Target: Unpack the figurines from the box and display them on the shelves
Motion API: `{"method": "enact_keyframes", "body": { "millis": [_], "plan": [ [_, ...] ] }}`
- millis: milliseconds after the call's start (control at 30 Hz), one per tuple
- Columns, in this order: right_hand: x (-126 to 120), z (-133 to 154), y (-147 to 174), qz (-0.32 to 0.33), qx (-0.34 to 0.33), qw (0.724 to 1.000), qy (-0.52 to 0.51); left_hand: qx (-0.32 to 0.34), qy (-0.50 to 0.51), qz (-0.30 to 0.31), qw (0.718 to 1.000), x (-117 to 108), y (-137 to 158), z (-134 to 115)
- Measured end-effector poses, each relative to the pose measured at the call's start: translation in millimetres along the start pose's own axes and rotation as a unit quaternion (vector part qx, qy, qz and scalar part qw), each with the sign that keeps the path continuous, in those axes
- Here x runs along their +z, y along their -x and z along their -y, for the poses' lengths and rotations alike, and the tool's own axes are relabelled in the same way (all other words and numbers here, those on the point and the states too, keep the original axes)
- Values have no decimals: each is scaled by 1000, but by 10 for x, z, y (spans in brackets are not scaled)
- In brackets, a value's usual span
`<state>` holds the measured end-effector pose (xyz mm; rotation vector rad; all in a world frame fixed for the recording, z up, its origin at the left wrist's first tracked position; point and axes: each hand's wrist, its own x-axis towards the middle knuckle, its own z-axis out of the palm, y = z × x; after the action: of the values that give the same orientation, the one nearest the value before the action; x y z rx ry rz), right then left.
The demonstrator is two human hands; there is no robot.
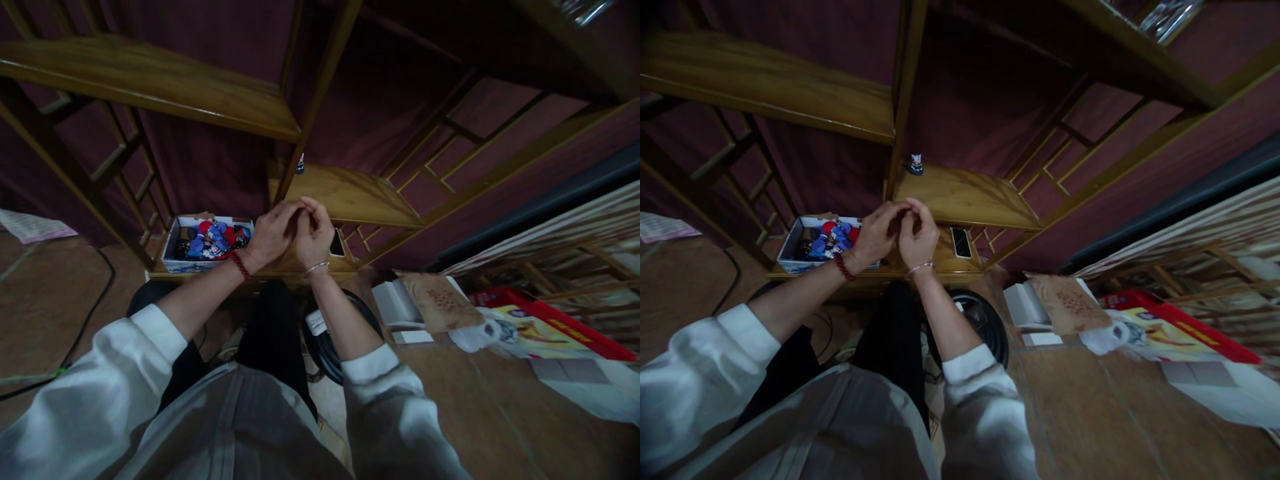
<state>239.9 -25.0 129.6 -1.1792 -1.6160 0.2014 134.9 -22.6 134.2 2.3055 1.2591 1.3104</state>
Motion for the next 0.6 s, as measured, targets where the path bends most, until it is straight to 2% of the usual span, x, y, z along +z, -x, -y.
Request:
{"method": "enact_keyframes", "body": {
  "millis": [133, 267, 400, 600],
  "plan": [
    [313, 159, 390, 29, 39, 998, 37, -49, -42, 4, 998, -69, 322, 291],
    [659, 165, 606, 84, 57, 994, 49, -115, -75, 19, 990, -106, 627, 605],
    [983, 70, 691, 164, 57, 983, 56, -174, -92, 15, 980, -142, 857, 861],
    [1401, -133, 664, 248, 33, 965, 78, -244, -154, 101, 952, -177, 986, 1141]
  ]
}}
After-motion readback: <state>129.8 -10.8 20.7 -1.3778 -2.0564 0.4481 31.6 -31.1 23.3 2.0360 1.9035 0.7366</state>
